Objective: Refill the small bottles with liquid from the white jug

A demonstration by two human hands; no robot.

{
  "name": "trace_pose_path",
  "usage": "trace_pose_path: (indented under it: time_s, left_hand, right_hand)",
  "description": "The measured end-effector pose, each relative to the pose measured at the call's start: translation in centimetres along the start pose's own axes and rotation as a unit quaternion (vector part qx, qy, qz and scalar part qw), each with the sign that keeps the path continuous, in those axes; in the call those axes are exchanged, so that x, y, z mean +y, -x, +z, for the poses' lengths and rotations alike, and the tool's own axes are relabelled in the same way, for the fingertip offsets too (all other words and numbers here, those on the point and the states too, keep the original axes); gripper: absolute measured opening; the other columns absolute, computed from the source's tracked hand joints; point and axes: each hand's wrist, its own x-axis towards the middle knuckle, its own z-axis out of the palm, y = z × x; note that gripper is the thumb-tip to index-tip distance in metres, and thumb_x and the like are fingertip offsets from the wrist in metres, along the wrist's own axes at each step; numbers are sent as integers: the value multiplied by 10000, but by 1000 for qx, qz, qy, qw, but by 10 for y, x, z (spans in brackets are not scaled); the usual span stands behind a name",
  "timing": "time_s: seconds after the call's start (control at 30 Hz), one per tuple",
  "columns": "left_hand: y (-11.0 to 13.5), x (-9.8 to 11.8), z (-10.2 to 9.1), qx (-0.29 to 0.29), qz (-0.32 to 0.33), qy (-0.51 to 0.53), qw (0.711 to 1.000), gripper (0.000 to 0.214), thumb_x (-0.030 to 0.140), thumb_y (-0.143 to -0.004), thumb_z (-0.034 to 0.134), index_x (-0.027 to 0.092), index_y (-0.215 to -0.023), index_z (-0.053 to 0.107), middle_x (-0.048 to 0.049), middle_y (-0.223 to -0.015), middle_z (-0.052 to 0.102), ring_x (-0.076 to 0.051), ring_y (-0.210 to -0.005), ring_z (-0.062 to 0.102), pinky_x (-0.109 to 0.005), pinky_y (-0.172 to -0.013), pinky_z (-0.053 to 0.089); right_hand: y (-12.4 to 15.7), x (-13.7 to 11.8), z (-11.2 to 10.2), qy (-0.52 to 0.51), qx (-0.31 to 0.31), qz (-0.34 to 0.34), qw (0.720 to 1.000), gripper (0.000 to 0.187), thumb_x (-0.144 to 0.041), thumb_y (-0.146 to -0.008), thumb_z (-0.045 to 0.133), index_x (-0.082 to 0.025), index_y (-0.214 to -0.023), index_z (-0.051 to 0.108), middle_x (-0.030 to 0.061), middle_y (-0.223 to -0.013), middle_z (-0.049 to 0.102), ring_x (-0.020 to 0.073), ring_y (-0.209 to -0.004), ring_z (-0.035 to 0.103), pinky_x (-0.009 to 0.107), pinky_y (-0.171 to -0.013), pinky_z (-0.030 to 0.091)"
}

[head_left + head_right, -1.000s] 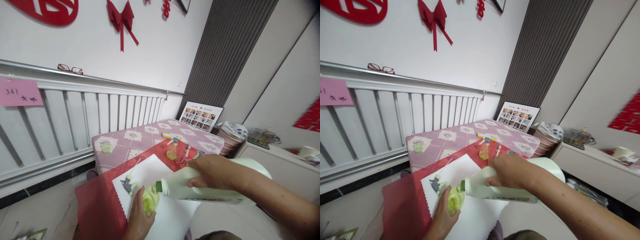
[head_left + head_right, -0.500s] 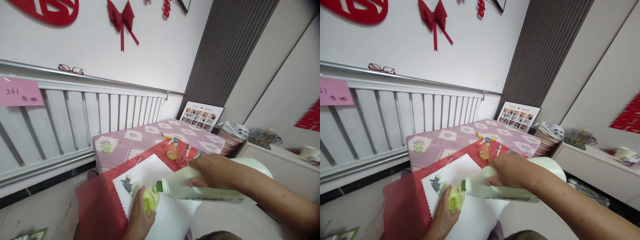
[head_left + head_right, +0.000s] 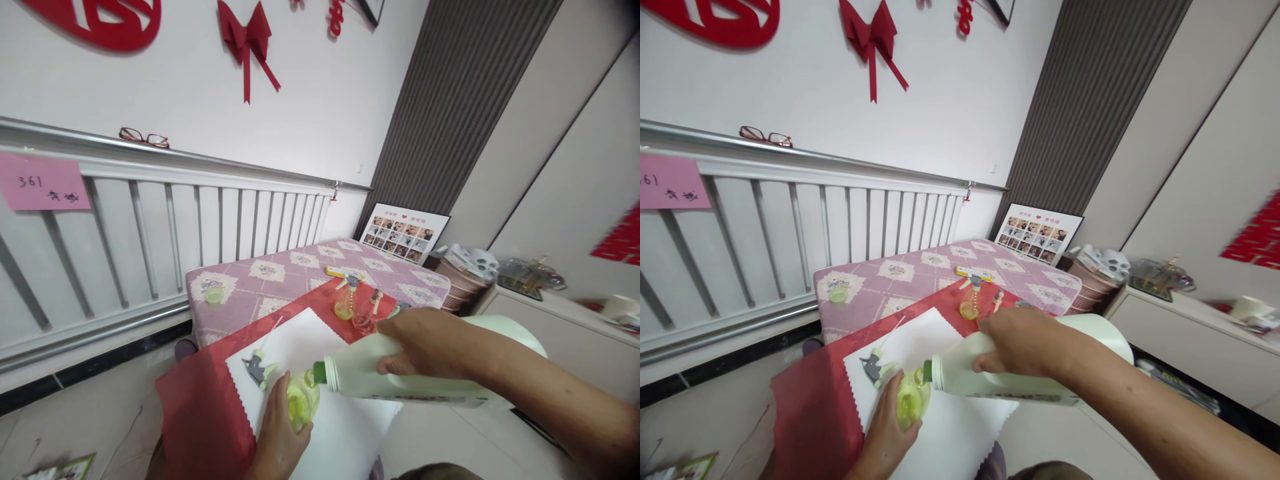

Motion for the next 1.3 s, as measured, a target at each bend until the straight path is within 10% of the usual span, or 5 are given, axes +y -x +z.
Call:
trace_pose_path:
  time_s: [1.3]
  left_hand:
    - [0,0,-1,6,10,17,1000,872,162,-645,583,70,-1456,277,-166,-1548,371,-275,-1441,340,-381,-1213,296]
  right_hand:
    - [2,0,-1,-2,1,-13,1000,348,-525,-779,609,-221,-904,721,120,-867,761,350,-781,700,358,-574,395]
